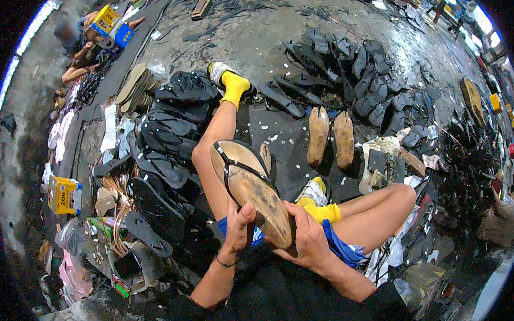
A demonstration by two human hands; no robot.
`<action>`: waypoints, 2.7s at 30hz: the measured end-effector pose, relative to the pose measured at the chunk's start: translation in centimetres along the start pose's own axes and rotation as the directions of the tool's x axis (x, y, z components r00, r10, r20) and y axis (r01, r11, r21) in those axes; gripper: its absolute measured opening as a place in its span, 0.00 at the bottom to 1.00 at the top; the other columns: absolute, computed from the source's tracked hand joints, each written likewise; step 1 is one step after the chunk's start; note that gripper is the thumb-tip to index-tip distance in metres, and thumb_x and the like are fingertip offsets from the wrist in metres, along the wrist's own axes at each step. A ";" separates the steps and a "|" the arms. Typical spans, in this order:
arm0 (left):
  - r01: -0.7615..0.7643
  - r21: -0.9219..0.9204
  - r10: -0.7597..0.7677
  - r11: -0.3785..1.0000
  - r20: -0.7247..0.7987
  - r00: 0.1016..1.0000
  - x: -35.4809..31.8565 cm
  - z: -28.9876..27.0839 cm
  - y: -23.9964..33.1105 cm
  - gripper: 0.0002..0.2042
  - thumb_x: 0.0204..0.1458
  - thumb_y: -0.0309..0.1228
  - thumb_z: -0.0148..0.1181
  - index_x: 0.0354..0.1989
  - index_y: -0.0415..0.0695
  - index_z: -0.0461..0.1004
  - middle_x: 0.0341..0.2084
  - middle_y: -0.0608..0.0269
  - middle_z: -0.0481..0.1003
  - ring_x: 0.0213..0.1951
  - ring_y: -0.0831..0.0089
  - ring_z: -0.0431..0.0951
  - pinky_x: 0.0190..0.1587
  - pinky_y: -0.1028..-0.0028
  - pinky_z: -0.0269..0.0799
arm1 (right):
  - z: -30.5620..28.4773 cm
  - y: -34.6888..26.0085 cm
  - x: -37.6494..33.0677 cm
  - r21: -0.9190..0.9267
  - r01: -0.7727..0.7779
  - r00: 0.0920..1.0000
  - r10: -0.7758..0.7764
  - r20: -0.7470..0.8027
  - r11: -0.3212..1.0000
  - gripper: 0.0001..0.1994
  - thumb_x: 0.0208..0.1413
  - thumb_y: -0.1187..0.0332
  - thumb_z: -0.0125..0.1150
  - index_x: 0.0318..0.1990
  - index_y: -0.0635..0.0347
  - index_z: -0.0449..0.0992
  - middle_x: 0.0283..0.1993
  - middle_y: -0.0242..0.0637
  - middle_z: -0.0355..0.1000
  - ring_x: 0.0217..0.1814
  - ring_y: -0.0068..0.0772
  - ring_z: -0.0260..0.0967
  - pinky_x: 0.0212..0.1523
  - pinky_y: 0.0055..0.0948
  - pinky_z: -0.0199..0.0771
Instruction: The person sits on the floor and repeatedly assembles flip-flops by pressing rubber soles onto wooden footbeds. They handle each sandal one at a time, aligning the sole and pressing it into place, then setting the finished unit aside.
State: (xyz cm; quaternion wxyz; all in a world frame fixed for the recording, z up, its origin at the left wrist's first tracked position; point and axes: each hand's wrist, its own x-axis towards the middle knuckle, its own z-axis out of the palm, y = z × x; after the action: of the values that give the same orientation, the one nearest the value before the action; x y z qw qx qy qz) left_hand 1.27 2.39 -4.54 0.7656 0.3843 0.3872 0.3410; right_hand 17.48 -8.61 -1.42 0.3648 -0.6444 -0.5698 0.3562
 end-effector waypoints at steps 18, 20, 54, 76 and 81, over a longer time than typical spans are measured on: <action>0.138 -0.297 -0.006 0.945 0.404 0.915 -7.5 0.9 3.1 0.67 0.22 0.48 0.85 0.69 0.36 0.42 0.61 0.48 0.62 0.60 0.59 0.67 0.62 0.59 0.66 | 1.2 1.6 -4.7 0.833 -0.553 0.820 -0.162 0.548 0.016 0.19 0.67 0.57 0.53 0.57 0.62 0.70 0.38 0.26 0.70 0.38 0.21 0.66 0.40 0.25 0.70; 0.116 -0.156 -0.035 0.981 0.445 0.895 -6.7 1.5 4.7 0.67 0.22 0.47 0.85 0.69 0.36 0.42 0.60 0.47 0.63 0.59 0.59 0.68 0.60 0.59 0.68 | 2.3 1.4 -3.3 0.859 -0.408 0.904 0.007 0.427 0.310 0.21 0.64 0.60 0.58 0.60 0.60 0.69 0.44 0.27 0.70 0.46 0.23 0.66 0.49 0.28 0.69; 0.162 0.086 -0.183 0.983 0.454 0.872 -5.3 4.4 0.5 0.32 0.64 0.45 0.55 0.67 0.37 0.53 0.63 0.58 0.59 0.66 0.70 0.56 0.68 0.69 0.49 | -4.5 -0.4 -3.1 0.996 -0.073 0.996 0.062 0.070 0.058 0.55 0.39 0.63 0.68 0.74 0.64 0.39 0.71 0.49 0.52 0.70 0.45 0.56 0.70 0.40 0.56; 0.177 -0.264 -0.138 0.948 0.160 0.977 6.3 -1.8 -1.2 0.33 0.67 0.53 0.38 0.73 0.46 0.45 0.68 0.62 0.57 0.66 0.67 0.60 0.67 0.67 0.53 | -0.1 0.8 6.3 0.600 -0.197 0.955 0.292 -0.063 0.775 0.33 0.56 0.68 0.67 0.65 0.67 0.57 0.59 0.42 0.68 0.62 0.38 0.66 0.64 0.35 0.63; 0.002 0.141 0.064 0.990 -0.459 0.886 18.0 -7.4 0.0 0.32 0.65 0.59 0.37 0.58 0.42 0.70 0.50 0.62 0.74 0.49 0.62 0.74 0.54 0.64 0.68 | 0.2 3.9 9.3 0.561 -0.245 0.962 0.268 0.042 0.791 0.28 0.58 0.70 0.65 0.64 0.67 0.61 0.57 0.40 0.70 0.59 0.30 0.67 0.61 0.31 0.67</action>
State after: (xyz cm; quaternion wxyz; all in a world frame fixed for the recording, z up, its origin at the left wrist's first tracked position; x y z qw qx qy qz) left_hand 3.36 19.55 -13.48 0.6178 0.3499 0.5744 0.4074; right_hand 20.08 0.31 -5.33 0.4973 -0.5870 -0.3400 0.5408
